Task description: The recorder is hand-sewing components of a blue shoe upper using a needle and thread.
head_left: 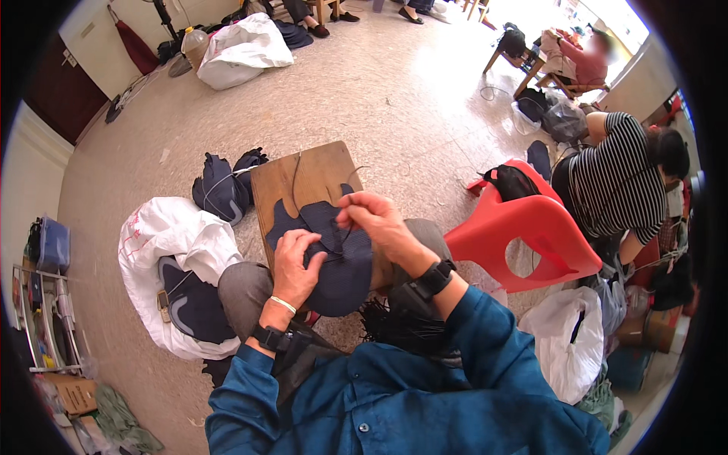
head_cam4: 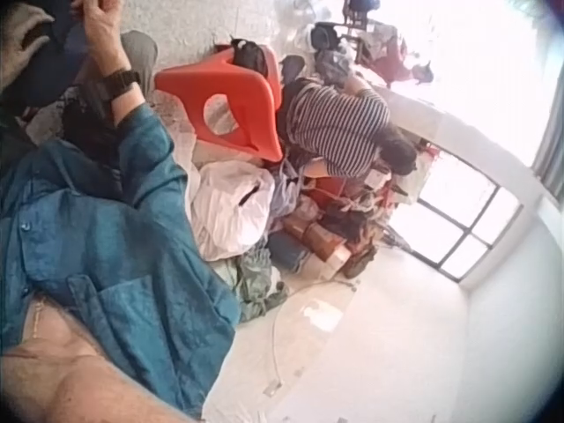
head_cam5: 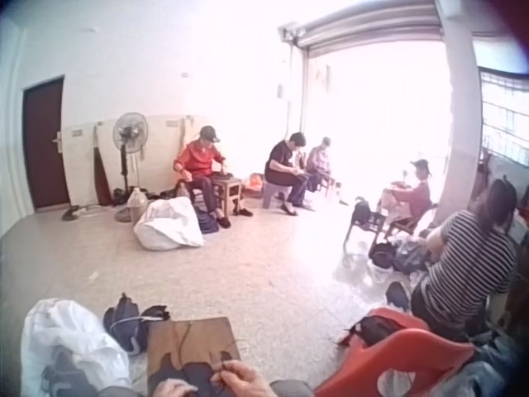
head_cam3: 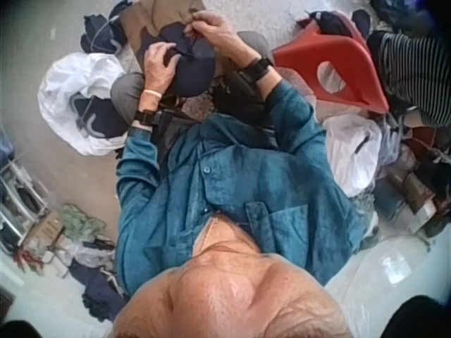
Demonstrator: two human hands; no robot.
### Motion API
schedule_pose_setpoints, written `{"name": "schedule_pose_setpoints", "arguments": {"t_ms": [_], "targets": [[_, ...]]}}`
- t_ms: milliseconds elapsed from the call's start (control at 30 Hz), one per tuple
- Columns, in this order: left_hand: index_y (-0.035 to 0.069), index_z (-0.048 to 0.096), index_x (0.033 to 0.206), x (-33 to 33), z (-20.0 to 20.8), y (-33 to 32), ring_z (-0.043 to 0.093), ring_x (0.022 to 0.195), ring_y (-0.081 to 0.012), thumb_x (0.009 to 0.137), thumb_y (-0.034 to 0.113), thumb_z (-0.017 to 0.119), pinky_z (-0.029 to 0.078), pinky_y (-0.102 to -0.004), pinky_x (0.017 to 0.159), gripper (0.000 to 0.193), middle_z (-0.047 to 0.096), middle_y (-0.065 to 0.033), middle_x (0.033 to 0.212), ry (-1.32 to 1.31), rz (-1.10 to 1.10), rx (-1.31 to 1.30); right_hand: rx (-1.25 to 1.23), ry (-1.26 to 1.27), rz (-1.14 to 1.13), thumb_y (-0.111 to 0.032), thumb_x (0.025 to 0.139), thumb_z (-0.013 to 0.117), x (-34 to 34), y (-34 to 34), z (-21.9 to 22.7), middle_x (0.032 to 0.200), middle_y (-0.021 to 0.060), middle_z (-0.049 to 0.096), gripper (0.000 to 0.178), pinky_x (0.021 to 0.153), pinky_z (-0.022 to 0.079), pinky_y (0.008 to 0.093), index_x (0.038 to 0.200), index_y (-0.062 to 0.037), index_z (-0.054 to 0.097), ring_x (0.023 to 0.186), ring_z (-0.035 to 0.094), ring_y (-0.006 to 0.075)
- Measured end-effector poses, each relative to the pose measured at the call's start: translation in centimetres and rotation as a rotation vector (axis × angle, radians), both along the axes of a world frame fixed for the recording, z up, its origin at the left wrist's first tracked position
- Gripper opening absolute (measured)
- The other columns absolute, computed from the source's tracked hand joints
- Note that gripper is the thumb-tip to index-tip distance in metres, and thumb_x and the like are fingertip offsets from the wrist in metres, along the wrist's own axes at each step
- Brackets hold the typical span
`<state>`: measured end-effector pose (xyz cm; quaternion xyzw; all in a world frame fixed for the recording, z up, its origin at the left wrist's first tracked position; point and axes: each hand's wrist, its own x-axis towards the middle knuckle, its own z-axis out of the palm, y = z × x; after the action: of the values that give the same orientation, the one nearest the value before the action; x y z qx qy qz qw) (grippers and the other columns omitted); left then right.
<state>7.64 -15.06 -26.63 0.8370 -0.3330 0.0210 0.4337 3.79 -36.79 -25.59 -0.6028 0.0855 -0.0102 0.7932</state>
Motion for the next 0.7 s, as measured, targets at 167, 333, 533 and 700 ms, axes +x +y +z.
{"name": "schedule_pose_setpoints", "arguments": {"t_ms": [167, 333, 533, 700], "targets": [[0.004, 0.069, 0.095, 0.0, -0.1, -1.6, 0.063, 0.102, -0.0326, 0.082, 0.006, 0.075, 0.049, -0.0417, 0.09, 0.014, 0.068, -0.0123, 0.103, 0.159, -0.114, -0.137, 0.238, 0.009, 0.116, -0.011, 0.103, 0.056, 1.3, 3.9, 4.4, 0.101, 0.0059, 0.07, 0.02, 0.078, 0.055, 0.0254, 0.114, 0.0007, 0.067, 0.091, 0.066, 0.0115], [0.002, 0.069, 0.094, 0.2, -2.4, 0.3, 0.064, 0.085, -0.0175, 0.091, 0.003, 0.071, 0.051, -0.0298, 0.079, 0.005, 0.067, -0.0054, 0.092, 0.323, 0.123, -0.294, -0.396, -0.081, 0.129, 0.0, 0.094, 0.054, 2.1, 3.3, 1.2, 0.099, 0.0104, 0.071, 0.023, 0.082, 0.056, 0.0317, 0.111, 0.0015, 0.069, 0.093, 0.068, 0.0186], [0.0, 0.07, 0.1, 0.5, -0.7, 0.6, 0.058, 0.08, -0.0052, 0.099, 0.008, 0.068, 0.048, -0.0224, 0.071, 0.008, 0.065, 0.0016, 0.089, 0.456, 0.141, -0.485, -1.175, -0.208, 0.036, -0.006, 0.083, 0.066, 1.2, 6.1, -2.7, 0.084, 0.0204, 0.067, 0.008, 0.075, 0.056, 0.0478, 0.087, -0.0002, 0.065, 0.089, 0.068, 0.0408], [-0.002, 0.065, 0.109, 0.9, -0.6, 0.7, 0.063, 0.08, -0.007, 0.101, 0.009, 0.065, 0.051, -0.0235, 0.075, 0.014, 0.071, -0.0038, 0.089, 0.585, 0.142, -0.531, -1.272, -0.245, 0.015, -0.005, 0.083, 0.069, 1.4, 6.7, -3.4, 0.083, 0.0198, 0.066, 0.018, 0.068, 0.056, 0.0455, 0.096, -0.0007, 0.06, 0.082, 0.069, 0.0391]]}}
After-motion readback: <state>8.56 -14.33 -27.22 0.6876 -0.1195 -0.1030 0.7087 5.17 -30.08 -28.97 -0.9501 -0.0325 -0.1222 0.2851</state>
